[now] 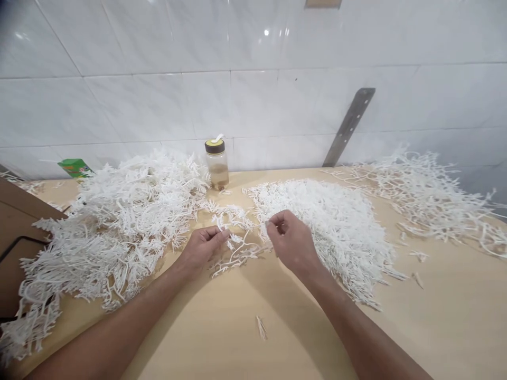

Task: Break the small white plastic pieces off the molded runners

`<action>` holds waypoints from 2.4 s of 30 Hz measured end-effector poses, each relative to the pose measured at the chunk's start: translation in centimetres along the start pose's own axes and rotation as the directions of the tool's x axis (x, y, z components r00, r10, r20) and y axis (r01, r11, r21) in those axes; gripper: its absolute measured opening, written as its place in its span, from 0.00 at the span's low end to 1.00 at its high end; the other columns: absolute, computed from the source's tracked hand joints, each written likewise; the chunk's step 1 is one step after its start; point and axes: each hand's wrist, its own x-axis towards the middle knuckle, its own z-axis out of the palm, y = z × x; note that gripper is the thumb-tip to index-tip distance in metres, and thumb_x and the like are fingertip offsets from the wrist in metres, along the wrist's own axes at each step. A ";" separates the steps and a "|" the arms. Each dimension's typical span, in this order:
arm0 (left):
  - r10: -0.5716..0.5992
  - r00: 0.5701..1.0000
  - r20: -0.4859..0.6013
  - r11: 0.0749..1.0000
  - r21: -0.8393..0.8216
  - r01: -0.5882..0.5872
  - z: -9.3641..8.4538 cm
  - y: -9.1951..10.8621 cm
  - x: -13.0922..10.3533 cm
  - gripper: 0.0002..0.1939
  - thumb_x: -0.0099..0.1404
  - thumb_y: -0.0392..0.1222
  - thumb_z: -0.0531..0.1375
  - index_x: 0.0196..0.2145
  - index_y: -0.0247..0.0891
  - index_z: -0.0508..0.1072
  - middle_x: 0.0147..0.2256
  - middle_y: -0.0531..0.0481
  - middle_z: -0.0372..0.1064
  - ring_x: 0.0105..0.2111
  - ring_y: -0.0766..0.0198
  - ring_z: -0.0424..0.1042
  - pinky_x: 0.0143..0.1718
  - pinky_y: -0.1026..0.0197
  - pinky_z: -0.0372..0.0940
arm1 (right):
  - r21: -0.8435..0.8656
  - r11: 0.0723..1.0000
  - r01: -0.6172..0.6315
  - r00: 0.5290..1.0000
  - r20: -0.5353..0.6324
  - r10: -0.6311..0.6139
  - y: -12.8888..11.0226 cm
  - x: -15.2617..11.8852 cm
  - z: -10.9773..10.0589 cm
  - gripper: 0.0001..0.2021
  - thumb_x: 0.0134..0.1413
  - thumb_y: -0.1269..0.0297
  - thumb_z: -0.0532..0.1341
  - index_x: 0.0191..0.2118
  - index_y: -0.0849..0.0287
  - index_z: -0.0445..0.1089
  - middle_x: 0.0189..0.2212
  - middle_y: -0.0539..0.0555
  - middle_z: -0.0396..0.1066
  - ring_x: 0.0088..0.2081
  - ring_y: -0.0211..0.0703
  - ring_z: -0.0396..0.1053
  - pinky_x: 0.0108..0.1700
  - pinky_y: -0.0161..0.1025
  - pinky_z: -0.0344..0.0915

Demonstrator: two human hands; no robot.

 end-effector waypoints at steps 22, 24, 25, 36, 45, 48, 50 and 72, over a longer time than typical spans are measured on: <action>0.077 0.997 0.031 0.997 0.028 -0.078 0.9 -0.1 -0.1 0.21 0.57 0.58 0.64 0.26 0.36 0.68 0.18 0.60 0.52 0.18 0.74 0.47 0.19 0.67 0.45 | 0.093 0.995 -0.027 0.890 0.456 -0.018 -1.5 -1.7 2.1 0.12 0.57 0.56 0.60 0.36 0.59 0.75 0.25 0.49 0.69 0.23 0.34 0.60 0.23 0.32 0.55; 0.095 0.995 0.023 0.994 0.051 -0.096 0.9 -0.3 -0.1 0.21 0.57 0.58 0.64 0.25 0.36 0.67 0.19 0.59 0.53 0.19 0.74 0.48 0.20 0.67 0.46 | 0.071 0.997 0.010 0.896 0.443 -0.040 -1.8 -1.8 2.1 0.12 0.58 0.56 0.59 0.34 0.58 0.74 0.23 0.48 0.68 0.23 0.35 0.60 0.24 0.32 0.55; 0.103 0.994 0.024 0.992 0.065 -0.104 0.9 -0.4 0.0 0.21 0.58 0.57 0.64 0.25 0.36 0.67 0.19 0.59 0.53 0.19 0.74 0.49 0.20 0.67 0.46 | 0.057 0.998 0.031 0.899 0.434 -0.053 -1.9 -1.9 2.1 0.12 0.58 0.56 0.58 0.34 0.58 0.74 0.23 0.48 0.68 0.23 0.35 0.60 0.25 0.33 0.55; 0.165 0.985 0.055 0.973 0.158 -0.171 1.0 -1.0 0.1 0.21 0.60 0.57 0.62 0.26 0.34 0.68 0.20 0.58 0.54 0.22 0.72 0.53 0.23 0.67 0.50 | -0.114 0.955 0.275 0.915 0.337 -0.223 -2.0 -2.3 2.3 0.08 0.58 0.67 0.56 0.29 0.57 0.70 0.25 0.49 0.70 0.27 0.38 0.64 0.30 0.35 0.58; 0.079 0.990 0.119 0.995 0.059 -0.086 1.0 -0.1 -0.2 0.20 0.58 0.57 0.64 0.30 0.33 0.72 0.20 0.58 0.56 0.19 0.73 0.52 0.20 0.67 0.49 | -0.030 0.985 0.167 0.955 0.251 -0.154 -1.4 -2.5 3.4 0.10 0.61 0.60 0.56 0.34 0.57 0.72 0.26 0.49 0.72 0.26 0.39 0.65 0.29 0.35 0.58; 0.053 0.996 0.074 0.997 0.052 -0.057 1.0 0.0 -0.2 0.21 0.56 0.57 0.65 0.27 0.33 0.71 0.20 0.56 0.58 0.19 0.73 0.54 0.20 0.67 0.50 | -0.013 0.984 0.177 0.960 0.223 -0.170 -1.5 -2.7 3.7 0.10 0.62 0.60 0.56 0.35 0.57 0.72 0.26 0.49 0.72 0.26 0.39 0.66 0.28 0.35 0.59; 0.046 0.997 0.060 0.998 0.044 -0.048 0.9 -0.1 -0.1 0.22 0.56 0.57 0.65 0.25 0.33 0.69 0.20 0.56 0.58 0.19 0.73 0.54 0.20 0.67 0.50 | -0.033 0.975 0.218 0.957 0.205 -0.207 -1.5 -2.8 3.7 0.09 0.61 0.62 0.57 0.35 0.58 0.72 0.26 0.50 0.72 0.27 0.38 0.66 0.28 0.35 0.59; 0.295 0.949 -0.109 0.916 0.314 -0.249 2.5 -1.2 -1.2 0.14 0.63 0.48 0.59 0.26 0.35 0.68 0.22 0.56 0.58 0.24 0.69 0.56 0.26 0.65 0.54 | -0.098 0.995 -0.014 0.949 0.312 0.045 -1.9 -2.5 3.9 0.07 0.54 0.65 0.57 0.33 0.58 0.72 0.22 0.48 0.69 0.20 0.37 0.66 0.24 0.34 0.60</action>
